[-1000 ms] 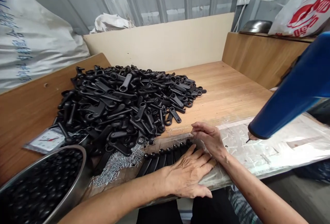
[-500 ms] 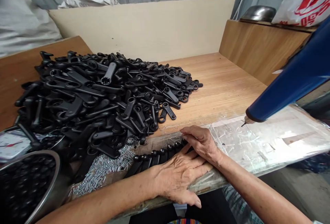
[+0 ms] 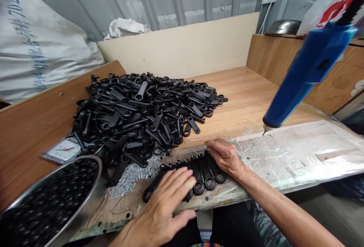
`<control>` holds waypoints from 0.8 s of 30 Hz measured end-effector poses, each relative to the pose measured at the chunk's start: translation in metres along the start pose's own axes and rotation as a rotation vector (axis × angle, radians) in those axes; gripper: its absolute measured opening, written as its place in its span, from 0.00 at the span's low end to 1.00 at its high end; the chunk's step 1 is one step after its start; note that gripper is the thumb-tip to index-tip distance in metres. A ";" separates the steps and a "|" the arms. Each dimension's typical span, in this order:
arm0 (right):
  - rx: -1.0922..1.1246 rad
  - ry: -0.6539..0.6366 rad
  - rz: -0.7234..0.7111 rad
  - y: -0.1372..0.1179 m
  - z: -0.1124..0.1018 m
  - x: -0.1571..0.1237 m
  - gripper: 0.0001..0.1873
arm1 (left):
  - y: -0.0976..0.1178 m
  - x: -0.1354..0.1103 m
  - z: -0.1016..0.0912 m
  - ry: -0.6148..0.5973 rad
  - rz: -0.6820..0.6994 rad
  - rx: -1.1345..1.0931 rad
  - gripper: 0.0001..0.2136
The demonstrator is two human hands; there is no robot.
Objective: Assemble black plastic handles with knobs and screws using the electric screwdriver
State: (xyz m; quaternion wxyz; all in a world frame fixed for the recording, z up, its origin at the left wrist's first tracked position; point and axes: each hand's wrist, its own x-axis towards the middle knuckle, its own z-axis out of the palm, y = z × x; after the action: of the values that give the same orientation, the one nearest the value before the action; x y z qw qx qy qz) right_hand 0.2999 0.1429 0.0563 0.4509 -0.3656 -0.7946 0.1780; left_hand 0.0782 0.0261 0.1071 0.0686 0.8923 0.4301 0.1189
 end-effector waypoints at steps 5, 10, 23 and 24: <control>-0.087 -0.014 -0.052 -0.002 0.003 0.002 0.12 | -0.028 -0.056 0.026 0.344 -0.351 0.323 0.21; -0.116 -0.051 -0.108 -0.002 0.005 0.001 0.14 | -0.025 -0.068 0.030 0.334 -0.440 0.331 0.19; -0.102 0.091 -0.008 -0.014 -0.008 -0.012 0.10 | -0.019 -0.062 0.024 0.236 -0.463 0.212 0.14; -0.111 0.080 -0.004 -0.018 -0.011 -0.016 0.10 | -0.020 -0.063 0.023 0.231 -0.460 0.208 0.14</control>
State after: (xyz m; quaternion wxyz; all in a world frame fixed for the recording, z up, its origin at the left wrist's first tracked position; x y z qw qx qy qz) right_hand 0.3073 0.1190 0.0639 0.4618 -0.3953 -0.7852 0.1183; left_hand 0.0320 -0.0112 0.0713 -0.0477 0.7541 0.6361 0.1566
